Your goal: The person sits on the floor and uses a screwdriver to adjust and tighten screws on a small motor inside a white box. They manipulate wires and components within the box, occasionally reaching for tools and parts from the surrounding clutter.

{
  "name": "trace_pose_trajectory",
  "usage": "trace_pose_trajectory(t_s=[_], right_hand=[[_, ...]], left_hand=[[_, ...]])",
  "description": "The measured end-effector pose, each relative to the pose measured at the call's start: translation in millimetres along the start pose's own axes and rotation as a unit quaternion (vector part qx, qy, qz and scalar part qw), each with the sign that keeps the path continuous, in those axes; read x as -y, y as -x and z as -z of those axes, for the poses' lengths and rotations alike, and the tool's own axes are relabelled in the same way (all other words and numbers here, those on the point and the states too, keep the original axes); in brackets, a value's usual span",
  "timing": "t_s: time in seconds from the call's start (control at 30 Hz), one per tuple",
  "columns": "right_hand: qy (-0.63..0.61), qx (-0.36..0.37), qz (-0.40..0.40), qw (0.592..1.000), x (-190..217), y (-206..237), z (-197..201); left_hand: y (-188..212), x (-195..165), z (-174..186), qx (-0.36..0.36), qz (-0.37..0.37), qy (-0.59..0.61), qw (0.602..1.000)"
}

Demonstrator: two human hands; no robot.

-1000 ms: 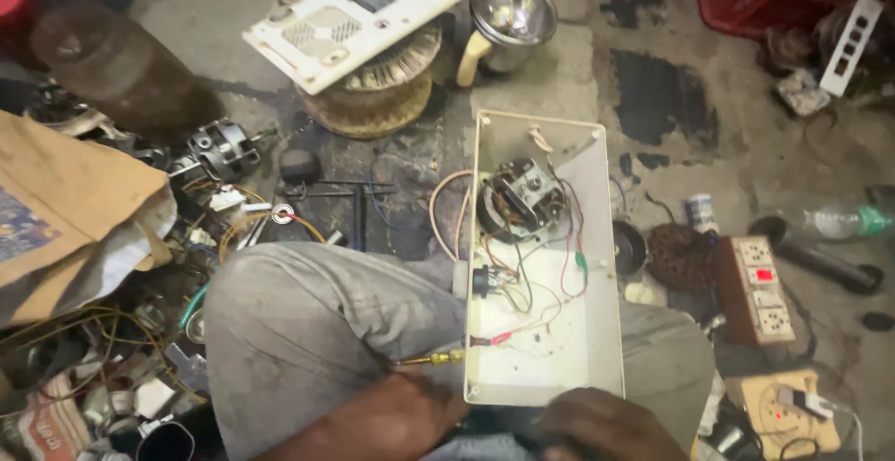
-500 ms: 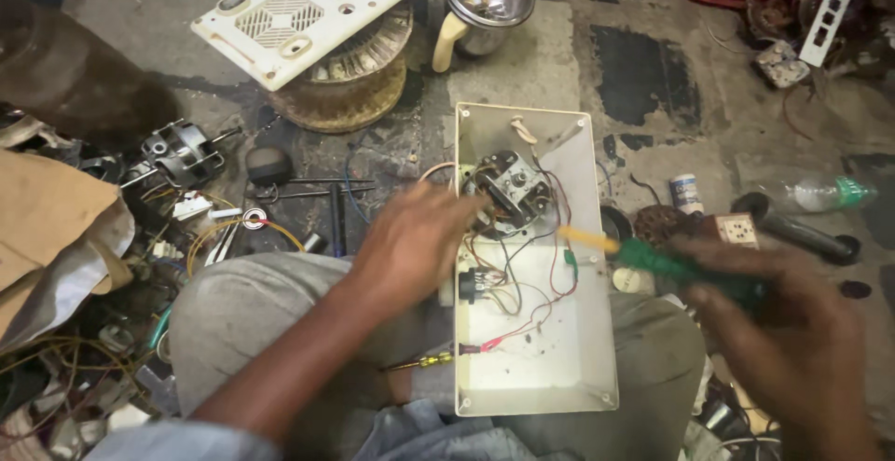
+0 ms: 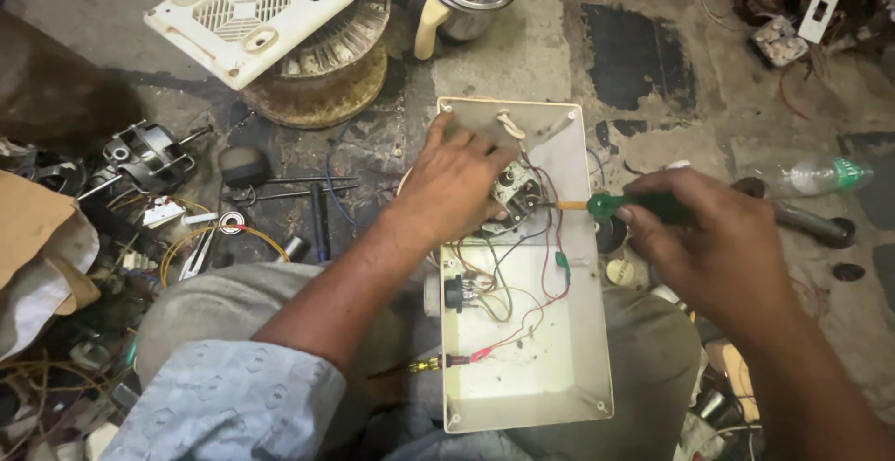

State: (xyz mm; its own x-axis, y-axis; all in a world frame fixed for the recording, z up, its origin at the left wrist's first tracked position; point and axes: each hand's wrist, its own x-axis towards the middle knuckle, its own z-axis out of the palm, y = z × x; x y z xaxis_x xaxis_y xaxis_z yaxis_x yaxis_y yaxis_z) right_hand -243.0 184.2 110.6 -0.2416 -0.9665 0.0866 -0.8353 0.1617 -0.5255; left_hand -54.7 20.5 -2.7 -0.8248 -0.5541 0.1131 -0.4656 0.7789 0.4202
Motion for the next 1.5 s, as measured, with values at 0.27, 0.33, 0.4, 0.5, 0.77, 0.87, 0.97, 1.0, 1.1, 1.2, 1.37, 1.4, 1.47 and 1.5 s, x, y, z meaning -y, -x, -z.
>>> trace_pose_trajectory(t_s=[0.27,0.33,0.4,0.5,0.77,0.87,0.97,1.0,1.1,1.2,1.37,1.4,1.47,1.5], right_hand=[[0.010,0.054,0.106,0.993,-9.7,-13.1,5.1],[0.003,0.093,0.059,0.994,-9.8,-17.8,5.7],[0.037,0.105,0.114,0.987,-7.7,-22.4,9.3],[0.047,0.136,0.129,0.981,2.3,-31.3,12.3],[0.473,0.344,0.058,0.809,55.5,-67.8,16.3],[0.451,0.365,0.002,0.814,67.0,-79.3,15.1],[0.377,0.318,-0.099,0.864,69.0,-84.3,13.5],[0.388,0.326,-0.088,0.858,68.2,-85.2,14.9],[0.471,0.323,0.171,0.803,65.4,-87.6,13.1],[0.611,0.414,0.280,0.613,67.2,-89.1,-0.8],[0.659,0.477,0.133,0.566,82.2,-94.6,-18.7],[0.647,0.485,0.082,0.583,86.0,-95.6,-19.8],[0.610,0.490,0.024,0.623,93.1,-102.5,-20.9],[0.587,0.489,0.016,0.646,96.6,-105.4,-20.3]], left_hand=[[-0.5,1.0,-6.0,0.017,0.008,-0.050,0.999],[-1.2,1.6,-7.7,-0.004,-0.001,-0.072,0.997],[-1.3,1.9,-9.1,-0.009,-0.001,-0.077,0.997],[-1.4,2.6,-10.4,0.004,0.005,-0.069,0.998],[-2.9,6.8,-21.4,-0.027,-0.012,-0.118,0.993],[-1.8,7.5,-25.0,-0.073,-0.009,-0.088,0.993],[0.7,8.4,-24.4,-0.030,0.006,-0.061,0.998],[1.2,8.4,-23.7,-0.050,-0.003,-0.066,0.997],[2.3,9.5,-22.6,-0.094,-0.016,-0.079,0.992],[3.6,9.2,-26.2,-0.104,-0.008,-0.075,0.992],[3.0,11.0,-32.0,-0.184,-0.008,-0.126,0.975],[2.6,11.0,-31.6,-0.146,0.000,-0.110,0.983],[1.0,10.6,-29.1,-0.069,0.014,-0.080,0.994],[0.8,10.2,-27.2,-0.063,0.014,-0.075,0.995]])
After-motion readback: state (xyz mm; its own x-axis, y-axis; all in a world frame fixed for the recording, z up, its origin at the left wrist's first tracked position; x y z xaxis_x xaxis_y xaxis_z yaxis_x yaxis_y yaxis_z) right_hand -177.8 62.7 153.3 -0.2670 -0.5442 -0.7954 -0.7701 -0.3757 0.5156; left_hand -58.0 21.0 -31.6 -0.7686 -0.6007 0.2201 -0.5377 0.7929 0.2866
